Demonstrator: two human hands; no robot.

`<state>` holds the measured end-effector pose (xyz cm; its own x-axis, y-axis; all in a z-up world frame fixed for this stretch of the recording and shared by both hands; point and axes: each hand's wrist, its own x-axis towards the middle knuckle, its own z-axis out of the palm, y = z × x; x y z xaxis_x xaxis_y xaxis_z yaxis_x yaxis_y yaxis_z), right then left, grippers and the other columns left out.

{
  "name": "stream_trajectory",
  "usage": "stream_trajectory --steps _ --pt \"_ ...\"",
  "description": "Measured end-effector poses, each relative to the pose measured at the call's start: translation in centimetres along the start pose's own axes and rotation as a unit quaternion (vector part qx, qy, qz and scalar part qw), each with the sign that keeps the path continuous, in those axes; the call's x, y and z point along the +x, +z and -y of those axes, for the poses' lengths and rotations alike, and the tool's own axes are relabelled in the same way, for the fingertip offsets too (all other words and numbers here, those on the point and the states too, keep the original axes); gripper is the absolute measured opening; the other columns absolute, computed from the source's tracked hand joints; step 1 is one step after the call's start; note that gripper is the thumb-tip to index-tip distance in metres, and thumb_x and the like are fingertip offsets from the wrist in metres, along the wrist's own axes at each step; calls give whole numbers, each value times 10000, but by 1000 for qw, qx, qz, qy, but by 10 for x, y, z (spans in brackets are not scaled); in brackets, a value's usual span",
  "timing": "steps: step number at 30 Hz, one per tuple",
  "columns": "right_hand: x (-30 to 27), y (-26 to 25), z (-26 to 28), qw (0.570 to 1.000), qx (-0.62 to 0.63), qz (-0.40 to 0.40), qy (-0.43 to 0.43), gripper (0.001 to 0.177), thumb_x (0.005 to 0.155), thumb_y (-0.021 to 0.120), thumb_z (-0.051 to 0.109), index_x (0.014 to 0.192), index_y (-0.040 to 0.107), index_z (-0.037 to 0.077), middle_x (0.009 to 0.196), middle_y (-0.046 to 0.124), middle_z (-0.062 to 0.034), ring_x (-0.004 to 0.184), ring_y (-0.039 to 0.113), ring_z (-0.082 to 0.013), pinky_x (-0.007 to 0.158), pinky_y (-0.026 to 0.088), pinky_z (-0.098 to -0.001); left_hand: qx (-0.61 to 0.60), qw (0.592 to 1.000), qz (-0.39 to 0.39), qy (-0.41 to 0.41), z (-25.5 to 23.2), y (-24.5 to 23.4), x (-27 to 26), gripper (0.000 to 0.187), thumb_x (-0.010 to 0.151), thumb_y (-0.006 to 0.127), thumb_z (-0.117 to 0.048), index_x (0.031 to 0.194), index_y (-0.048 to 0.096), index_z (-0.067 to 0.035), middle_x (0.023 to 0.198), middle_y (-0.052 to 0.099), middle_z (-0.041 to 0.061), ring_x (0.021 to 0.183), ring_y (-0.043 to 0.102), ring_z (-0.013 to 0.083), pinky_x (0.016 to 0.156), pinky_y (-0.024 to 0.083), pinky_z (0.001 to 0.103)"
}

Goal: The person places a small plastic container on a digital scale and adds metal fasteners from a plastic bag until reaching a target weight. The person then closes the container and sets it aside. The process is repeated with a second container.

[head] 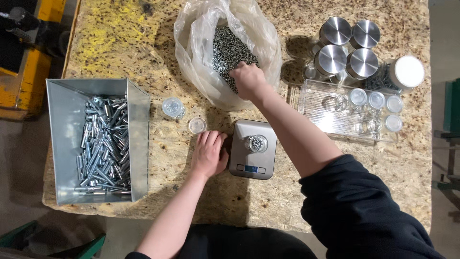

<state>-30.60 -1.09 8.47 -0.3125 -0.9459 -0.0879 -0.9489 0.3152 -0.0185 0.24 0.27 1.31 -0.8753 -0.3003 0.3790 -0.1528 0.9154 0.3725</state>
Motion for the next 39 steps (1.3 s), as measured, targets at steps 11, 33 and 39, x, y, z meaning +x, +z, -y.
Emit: stream_trajectory --steps 11,33,39 --pt "0 0 -4 996 -12 -3 -86 84 673 642 56 671 725 65 639 675 -144 562 720 -333 486 608 -444 -4 1000 12 -13 -12 -20 11 501 682 646 -235 1168 637 -113 1037 564 86 1060 580 301 921 473 441" --pt "-27 -39 3 994 89 -50 24 233 717 642 73 748 800 242 644 715 -70 654 738 -393 678 653 -507 -11 1000 10 -9 -26 -50 23 477 688 648 -223 1152 639 -116 1027 562 92 1050 584 309 927 471 446" --pt "-91 -129 18 935 325 -143 -10 221 815 649 -98 890 822 18 920 818 -135 711 809 -196 560 690 -235 -3 995 92 -40 -37 -65 30 430 795 572 -230 1184 649 -64 1135 614 106 1052 542 305 956 439 471"
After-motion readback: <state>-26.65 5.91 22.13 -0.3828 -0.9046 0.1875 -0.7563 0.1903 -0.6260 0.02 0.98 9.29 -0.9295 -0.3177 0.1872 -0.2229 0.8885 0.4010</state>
